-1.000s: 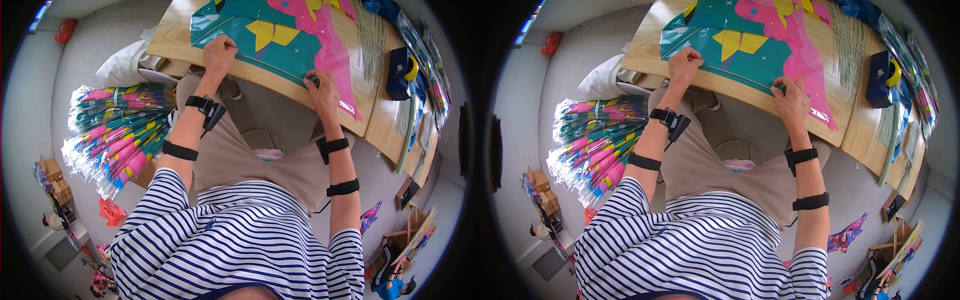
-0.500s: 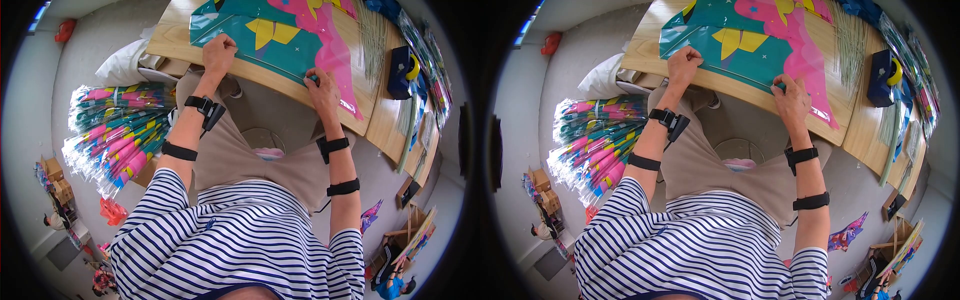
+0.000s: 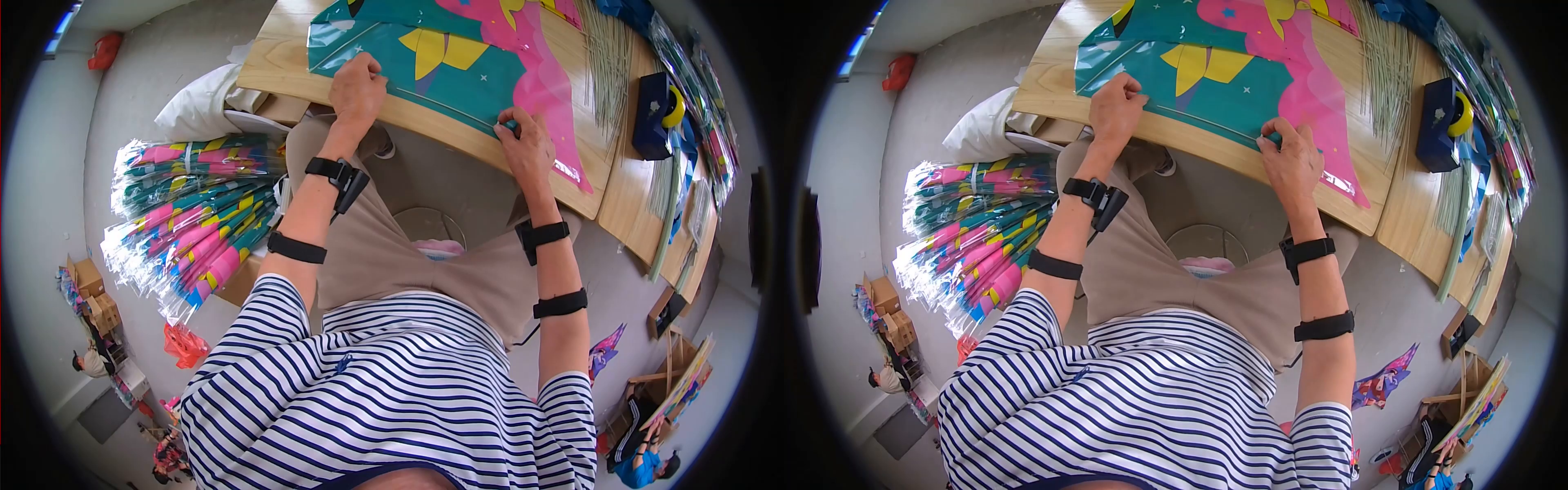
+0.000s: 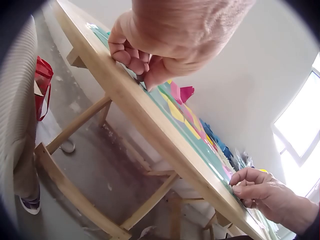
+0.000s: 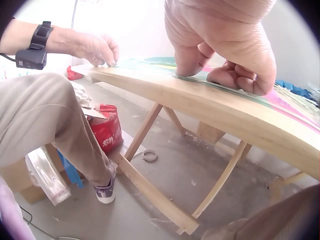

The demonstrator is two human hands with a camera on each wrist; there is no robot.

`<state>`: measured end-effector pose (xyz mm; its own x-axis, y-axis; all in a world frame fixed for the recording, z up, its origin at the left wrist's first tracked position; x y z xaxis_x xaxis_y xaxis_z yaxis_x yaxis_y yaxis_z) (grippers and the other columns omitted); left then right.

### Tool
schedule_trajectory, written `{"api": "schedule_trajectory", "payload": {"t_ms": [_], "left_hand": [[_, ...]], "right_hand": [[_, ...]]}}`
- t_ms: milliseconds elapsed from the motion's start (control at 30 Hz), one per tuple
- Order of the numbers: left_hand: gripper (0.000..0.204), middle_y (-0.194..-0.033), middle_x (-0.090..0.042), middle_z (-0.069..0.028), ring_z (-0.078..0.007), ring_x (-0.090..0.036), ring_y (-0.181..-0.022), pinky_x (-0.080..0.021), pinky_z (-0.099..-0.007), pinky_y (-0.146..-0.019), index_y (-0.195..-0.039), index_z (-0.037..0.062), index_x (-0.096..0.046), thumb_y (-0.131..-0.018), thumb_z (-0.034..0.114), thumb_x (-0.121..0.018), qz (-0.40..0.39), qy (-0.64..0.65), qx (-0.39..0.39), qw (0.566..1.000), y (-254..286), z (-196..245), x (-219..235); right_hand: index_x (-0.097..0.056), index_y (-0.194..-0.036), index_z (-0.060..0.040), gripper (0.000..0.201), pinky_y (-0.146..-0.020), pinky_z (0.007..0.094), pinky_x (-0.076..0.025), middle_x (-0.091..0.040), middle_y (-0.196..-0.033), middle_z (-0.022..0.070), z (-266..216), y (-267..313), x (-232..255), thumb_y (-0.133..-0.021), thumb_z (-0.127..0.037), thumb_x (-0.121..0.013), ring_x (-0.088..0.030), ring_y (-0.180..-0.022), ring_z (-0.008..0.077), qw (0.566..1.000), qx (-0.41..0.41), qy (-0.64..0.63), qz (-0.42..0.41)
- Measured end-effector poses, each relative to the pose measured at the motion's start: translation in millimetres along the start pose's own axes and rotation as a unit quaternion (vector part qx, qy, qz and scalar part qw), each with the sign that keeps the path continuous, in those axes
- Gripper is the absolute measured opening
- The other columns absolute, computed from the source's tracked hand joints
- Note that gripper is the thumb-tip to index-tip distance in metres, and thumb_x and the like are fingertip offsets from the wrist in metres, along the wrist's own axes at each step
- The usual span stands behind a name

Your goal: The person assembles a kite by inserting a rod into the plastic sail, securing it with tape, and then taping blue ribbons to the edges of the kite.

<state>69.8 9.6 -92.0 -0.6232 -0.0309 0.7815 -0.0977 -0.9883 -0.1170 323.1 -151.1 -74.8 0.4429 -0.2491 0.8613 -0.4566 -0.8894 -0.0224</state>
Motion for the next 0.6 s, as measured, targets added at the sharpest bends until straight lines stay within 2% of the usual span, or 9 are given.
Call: {"api": "schedule_trajectory", "payload": {"t_ms": [67,167,267,367,467,600], "left_hand": [[0.020,-0.089,-0.068,-0.0084,-0.0324,-0.066,-0.088,-0.053,-0.0446,-0.075,-0.091,0.0117,-0.065,-0.076,0.011,-0.078,0.010,-0.009,0.006,1.000,0.1,0.4,0.5],[0.020,-0.095,-0.067,-0.0095,-0.0339,-0.065,-0.090,-0.053,-0.0445,-0.077,-0.090,0.0119,-0.065,-0.075,0.011,-0.078,0.091,-0.071,-0.038,0.993,-0.4,-1.7,12.6],[0.016,-0.103,-0.065,-0.0100,-0.0338,-0.064,-0.093,-0.053,-0.0459,-0.077,-0.090,0.0103,-0.065,-0.078,0.010,-0.076,0.042,-0.049,-0.018,0.998,-12.5,-24.8,20.3],[0.021,-0.119,-0.063,-0.0111,-0.0340,-0.062,-0.106,-0.051,-0.0465,-0.088,-0.102,0.0086,-0.068,-0.082,0.012,-0.072,0.021,-0.005,-0.151,0.988,5.4,-27.6,30.6],[0.040,-0.136,-0.058,-0.0129,-0.0337,-0.054,-0.125,-0.044,-0.0466,-0.103,-0.121,0.0072,-0.065,-0.085,0.022,-0.072,-0.024,-0.042,-0.282,0.958,35.3,-9.9,26.4],[0.059,-0.147,-0.052,-0.0130,-0.0326,-0.044,-0.139,-0.036,-0.0464,-0.111,-0.135,0.0081,-0.058,-0.085,0.035,-0.073,-0.064,-0.096,-0.287,0.951,43.4,-12.7,26.3]], "right_hand": [[-0.069,-0.096,-0.0219,0.015,-0.072,0.0410,-0.046,-0.057,-0.086,0.0045,-0.4,-0.3,0.4,-0.083,-0.027,-0.075,-0.061,-0.078,0.0244,1.000,0.000,-0.006,0.001],[-0.069,-0.096,-0.0219,0.016,-0.072,0.0413,-0.046,-0.057,-0.086,0.0046,0.7,0.6,-0.2,-0.082,-0.026,-0.075,-0.062,-0.078,0.0248,1.000,0.002,-0.016,0.009],[-0.069,-0.095,-0.0220,0.016,-0.071,0.0413,-0.047,-0.057,-0.086,0.0047,0.2,0.3,-2.6,-0.082,-0.026,-0.075,-0.062,-0.077,0.0249,1.000,0.013,-0.014,0.021],[-0.069,-0.094,-0.0219,0.015,-0.069,0.0407,-0.047,-0.057,-0.085,0.0047,3.4,1.3,-2.3,-0.081,-0.024,-0.076,-0.062,-0.076,0.0247,0.999,0.020,-0.014,0.037],[-0.070,-0.094,-0.0213,0.016,-0.067,0.0400,-0.047,-0.057,-0.084,0.0049,1.8,0.3,-4.7,-0.079,-0.023,-0.077,-0.061,-0.075,0.0242,0.999,0.022,-0.025,0.035],[-0.070,-0.094,-0.0190,0.018,-0.066,0.0388,-0.047,-0.057,-0.083,0.0047,2.9,-0.1,-2.6,-0.078,-0.021,-0.078,-0.060,-0.074,0.0232,0.998,0.024,-0.035,0.036]]}}
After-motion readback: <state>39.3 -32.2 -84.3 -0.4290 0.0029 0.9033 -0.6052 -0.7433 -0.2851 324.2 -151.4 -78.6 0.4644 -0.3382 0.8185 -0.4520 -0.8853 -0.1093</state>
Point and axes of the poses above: each hand's wrist, its own y-axis away from the middle knuckle, its own x-axis out of the back of the hand, z = x × y, the point moved 2 cm from there along -y, towards the middle knuckle
